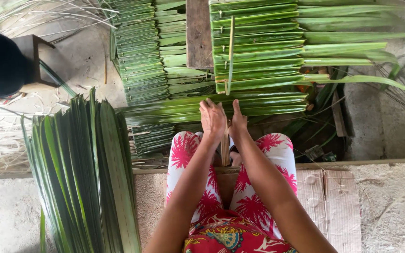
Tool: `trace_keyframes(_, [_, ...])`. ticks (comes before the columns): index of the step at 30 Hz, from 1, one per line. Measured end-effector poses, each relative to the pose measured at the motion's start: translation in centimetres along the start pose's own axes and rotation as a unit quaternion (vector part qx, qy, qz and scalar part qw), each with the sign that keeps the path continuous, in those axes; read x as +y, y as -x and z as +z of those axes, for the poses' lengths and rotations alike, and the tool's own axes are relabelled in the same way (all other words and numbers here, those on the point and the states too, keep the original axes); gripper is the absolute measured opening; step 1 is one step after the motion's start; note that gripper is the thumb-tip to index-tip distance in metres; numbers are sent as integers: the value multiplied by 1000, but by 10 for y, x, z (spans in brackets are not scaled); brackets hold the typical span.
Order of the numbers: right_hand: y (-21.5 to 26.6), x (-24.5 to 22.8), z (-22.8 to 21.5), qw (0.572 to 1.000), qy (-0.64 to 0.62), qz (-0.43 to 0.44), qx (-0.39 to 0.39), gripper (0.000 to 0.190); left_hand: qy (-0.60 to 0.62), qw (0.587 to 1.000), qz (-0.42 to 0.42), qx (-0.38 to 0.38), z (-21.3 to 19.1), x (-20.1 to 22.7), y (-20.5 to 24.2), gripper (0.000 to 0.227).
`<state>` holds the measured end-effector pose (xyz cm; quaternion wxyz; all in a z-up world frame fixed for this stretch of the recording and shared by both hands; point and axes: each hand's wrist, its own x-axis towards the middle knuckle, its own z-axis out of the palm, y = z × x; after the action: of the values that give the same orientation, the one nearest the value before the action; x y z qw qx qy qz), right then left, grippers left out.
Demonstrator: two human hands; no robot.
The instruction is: Weaving palm leaves onto a wooden frame to create a thatched mat
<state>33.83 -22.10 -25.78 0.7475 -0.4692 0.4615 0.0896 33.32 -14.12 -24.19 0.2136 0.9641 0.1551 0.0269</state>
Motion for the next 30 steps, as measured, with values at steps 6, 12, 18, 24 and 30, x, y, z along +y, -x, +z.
trace_keyframes(6, [0, 5, -4, 999, 13, -23, 33, 108, -33, 999, -25, 7, 3, 16, -2, 79])
trace_keyframes(12, [81, -43, 32, 998, 58, -31, 6, 102, -113, 990, -83, -25, 10, 36, -9, 102])
trace_keyframes(18, [102, -56, 42, 998, 51, -23, -9, 98, -78, 986, -119, -90, 82, 25, -28, 103])
trace_keyframes(24, [119, -66, 40, 999, 34, -11, -12, 94, -27, 986, -115, -115, 65, 25, -28, 81])
trace_keyframes(30, [134, -84, 38, 1000, 15, -2, -14, 90, -58, 984, -58, -159, 85, 24, -38, 68])
